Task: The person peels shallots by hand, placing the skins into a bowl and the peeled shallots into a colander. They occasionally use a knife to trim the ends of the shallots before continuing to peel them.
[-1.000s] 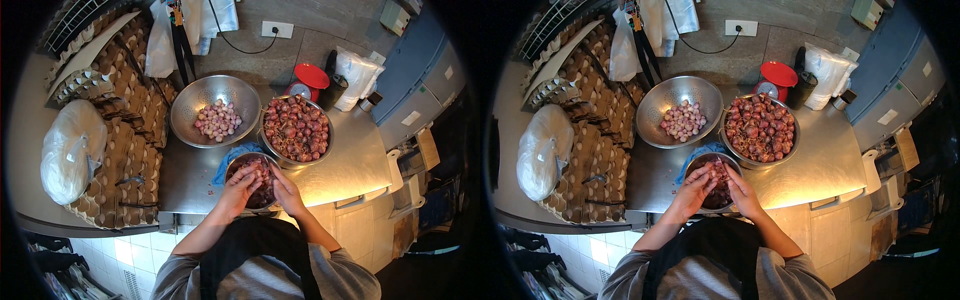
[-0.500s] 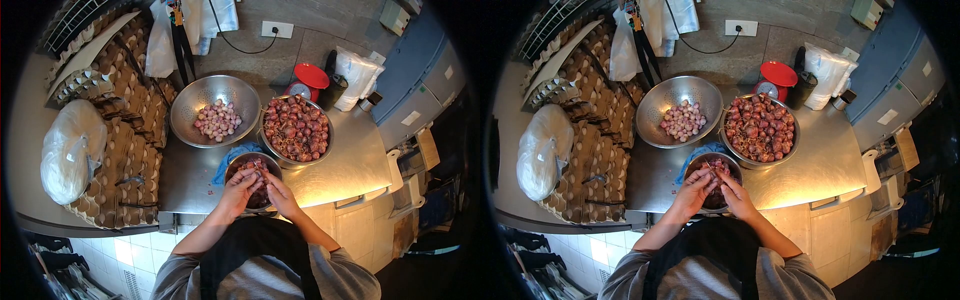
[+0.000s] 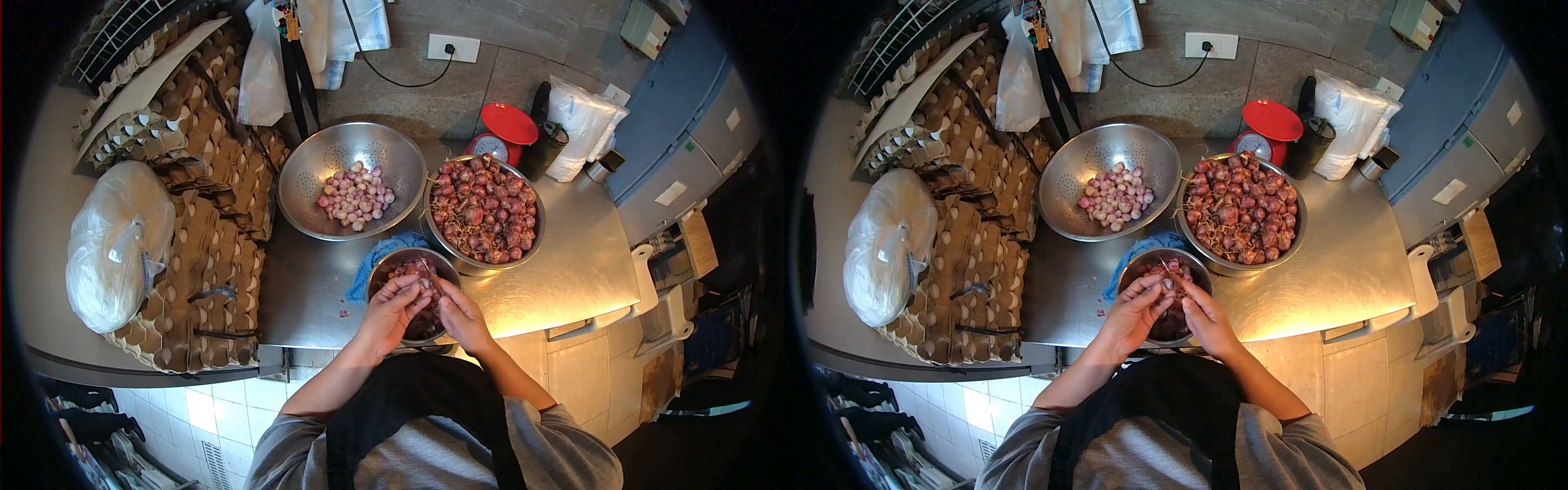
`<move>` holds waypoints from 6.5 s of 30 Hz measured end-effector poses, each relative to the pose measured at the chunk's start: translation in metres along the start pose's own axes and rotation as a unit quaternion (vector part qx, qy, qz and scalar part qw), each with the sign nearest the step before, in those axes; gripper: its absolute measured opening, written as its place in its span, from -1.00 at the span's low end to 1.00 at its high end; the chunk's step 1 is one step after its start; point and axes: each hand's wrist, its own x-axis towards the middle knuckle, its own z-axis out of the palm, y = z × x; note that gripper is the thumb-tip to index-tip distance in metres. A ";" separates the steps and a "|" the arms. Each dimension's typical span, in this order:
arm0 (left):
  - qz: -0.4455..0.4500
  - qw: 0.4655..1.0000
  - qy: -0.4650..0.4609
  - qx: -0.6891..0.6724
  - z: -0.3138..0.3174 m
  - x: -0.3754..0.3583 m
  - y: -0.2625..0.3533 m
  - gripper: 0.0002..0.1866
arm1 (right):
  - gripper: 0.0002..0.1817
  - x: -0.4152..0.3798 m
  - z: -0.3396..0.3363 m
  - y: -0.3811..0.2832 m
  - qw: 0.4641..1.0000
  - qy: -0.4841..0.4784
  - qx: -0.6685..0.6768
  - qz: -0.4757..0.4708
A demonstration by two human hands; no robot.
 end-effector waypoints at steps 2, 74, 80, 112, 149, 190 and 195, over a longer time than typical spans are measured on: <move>-0.006 1.000 0.002 -0.004 0.002 -0.001 0.002 -0.83 | -0.57 0.001 0.000 -0.004 1.000 0.007 0.022 0.011; 0.081 0.977 -0.048 0.193 0.008 -0.008 0.021 -0.74 | -0.51 -0.011 -0.003 -0.021 0.965 -0.066 -0.234 -0.101; 0.106 0.972 -0.065 0.198 0.009 -0.009 0.022 -0.72 | -0.52 -0.013 0.002 -0.029 0.890 -0.030 -0.401 -0.217; 0.035 0.992 -0.067 0.103 0.013 -0.006 0.025 -0.69 | -0.59 -0.007 -0.008 -0.012 0.989 0.009 -0.138 -0.058; 0.070 0.992 -0.029 0.105 0.010 -0.006 0.013 -0.82 | -0.52 -0.006 0.008 -0.027 0.944 -0.040 -0.287 -0.157; 0.052 0.990 0.002 0.133 0.007 -0.009 0.009 -0.88 | -0.57 -0.009 0.002 -0.018 0.983 -0.042 -0.165 -0.067; 0.058 0.990 0.001 0.129 0.012 -0.010 0.010 -0.87 | -0.56 -0.008 -0.002 -0.013 0.986 -0.038 -0.152 -0.048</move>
